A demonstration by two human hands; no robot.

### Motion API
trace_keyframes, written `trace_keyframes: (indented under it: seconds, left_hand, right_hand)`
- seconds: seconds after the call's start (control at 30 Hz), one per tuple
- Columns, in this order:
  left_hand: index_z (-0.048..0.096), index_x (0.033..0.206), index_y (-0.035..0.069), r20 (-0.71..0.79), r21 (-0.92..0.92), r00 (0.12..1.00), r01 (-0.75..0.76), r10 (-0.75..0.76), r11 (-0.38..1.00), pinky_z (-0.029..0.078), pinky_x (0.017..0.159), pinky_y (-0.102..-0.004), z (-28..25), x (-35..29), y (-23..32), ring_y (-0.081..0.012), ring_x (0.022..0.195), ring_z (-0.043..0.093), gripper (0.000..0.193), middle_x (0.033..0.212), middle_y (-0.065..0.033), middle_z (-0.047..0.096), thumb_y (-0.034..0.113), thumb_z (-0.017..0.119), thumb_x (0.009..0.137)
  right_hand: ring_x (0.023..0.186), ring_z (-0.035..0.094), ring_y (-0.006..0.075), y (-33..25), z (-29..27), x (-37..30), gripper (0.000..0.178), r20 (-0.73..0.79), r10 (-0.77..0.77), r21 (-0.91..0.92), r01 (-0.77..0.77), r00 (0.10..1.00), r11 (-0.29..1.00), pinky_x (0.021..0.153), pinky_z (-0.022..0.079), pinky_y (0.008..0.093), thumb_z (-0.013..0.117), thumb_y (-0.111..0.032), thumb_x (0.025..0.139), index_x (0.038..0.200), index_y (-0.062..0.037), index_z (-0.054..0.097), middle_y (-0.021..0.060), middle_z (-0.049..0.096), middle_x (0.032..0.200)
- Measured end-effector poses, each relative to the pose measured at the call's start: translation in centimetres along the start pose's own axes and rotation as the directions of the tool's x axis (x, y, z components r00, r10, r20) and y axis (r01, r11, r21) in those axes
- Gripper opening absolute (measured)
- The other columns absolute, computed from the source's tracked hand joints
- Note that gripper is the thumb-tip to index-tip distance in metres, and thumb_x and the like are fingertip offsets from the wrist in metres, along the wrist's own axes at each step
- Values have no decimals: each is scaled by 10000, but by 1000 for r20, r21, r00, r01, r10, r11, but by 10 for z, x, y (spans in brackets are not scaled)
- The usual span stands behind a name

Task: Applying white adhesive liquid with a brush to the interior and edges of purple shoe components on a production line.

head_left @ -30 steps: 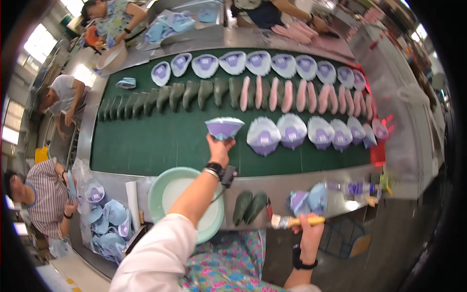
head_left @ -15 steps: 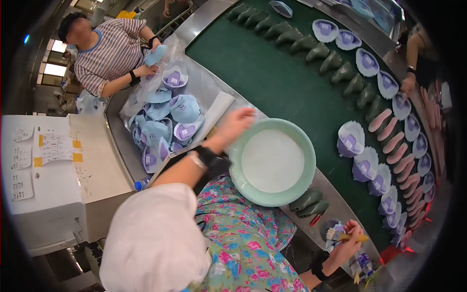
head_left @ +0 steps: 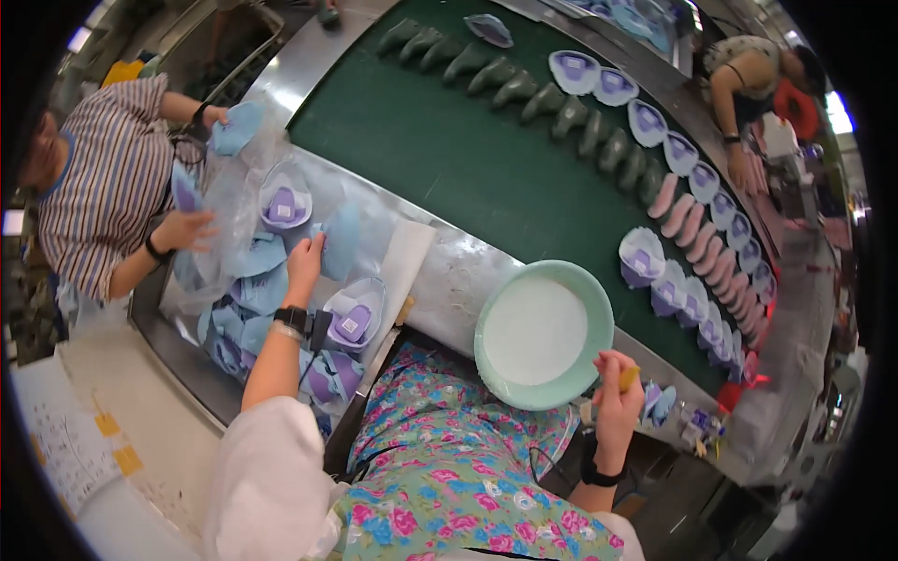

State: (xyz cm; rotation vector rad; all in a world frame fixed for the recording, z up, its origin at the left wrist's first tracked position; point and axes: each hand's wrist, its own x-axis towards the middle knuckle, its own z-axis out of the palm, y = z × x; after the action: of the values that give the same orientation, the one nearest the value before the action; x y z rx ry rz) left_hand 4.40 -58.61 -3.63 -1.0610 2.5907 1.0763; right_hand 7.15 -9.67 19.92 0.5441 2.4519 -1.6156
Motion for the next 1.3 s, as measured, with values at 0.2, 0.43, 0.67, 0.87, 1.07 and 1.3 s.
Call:
trace_keyframes:
  seconds: [0.2,0.43,0.67,0.87,1.07,1.3]
  left_hand:
    - [456,1278,67,594,-792,660,579,461,192,508,900,-395,8,-117,139,-230,1070,582,449,1192,-102,564,369,469,946]
    - [471,1270,58,867,-365,217,889,449,276,516,894,-426,11,-187,174,-265,1065,587,436,1235,-160,543,367,377,977]
    - [39,1492,102,467,-827,227,-230,855,513,357,1033,-355,21,-216,156,-232,1310,349,895,1472,-166,254,-118,550,792]
    - [24,1489,75,484,-764,225,-363,846,534,329,1057,-338,4,-232,167,-236,1324,325,878,1483,-177,235,-152,481,774]
    - [63,1501,170,533,-780,303,-185,790,598,290,1068,-339,-12,-262,194,-217,1291,364,787,1474,-172,265,-47,492,878]
    - [250,1457,81,607,-795,353,255,712,551,262,1094,-337,15,-300,156,-168,1310,346,772,1461,-84,323,462,582,874]
  right_hand:
    - [1044,542,256,-78,88,-17,387,282,-645,-405,697,711,592,716,512,314,718,-80,669,1045,-74,625,66,589,1096]
    - [995,580,207,-45,81,-52,147,402,-668,-448,770,627,454,603,539,304,608,-67,722,865,-83,576,10,618,1122]
    - [819,616,247,-42,50,-72,301,328,-495,-306,586,805,750,679,515,326,722,-29,675,959,-49,624,73,635,1018]
    - [744,595,310,-48,39,-65,440,576,-303,-214,497,759,841,661,477,380,753,-134,712,1120,-96,593,128,576,807]
    - [728,590,351,-31,15,-62,404,703,-296,-193,574,647,796,641,475,405,749,-218,736,1093,-101,598,146,605,795]
    - [705,568,179,26,-39,-30,241,260,-172,-43,189,950,981,672,456,301,576,-195,912,1005,21,630,92,640,890]
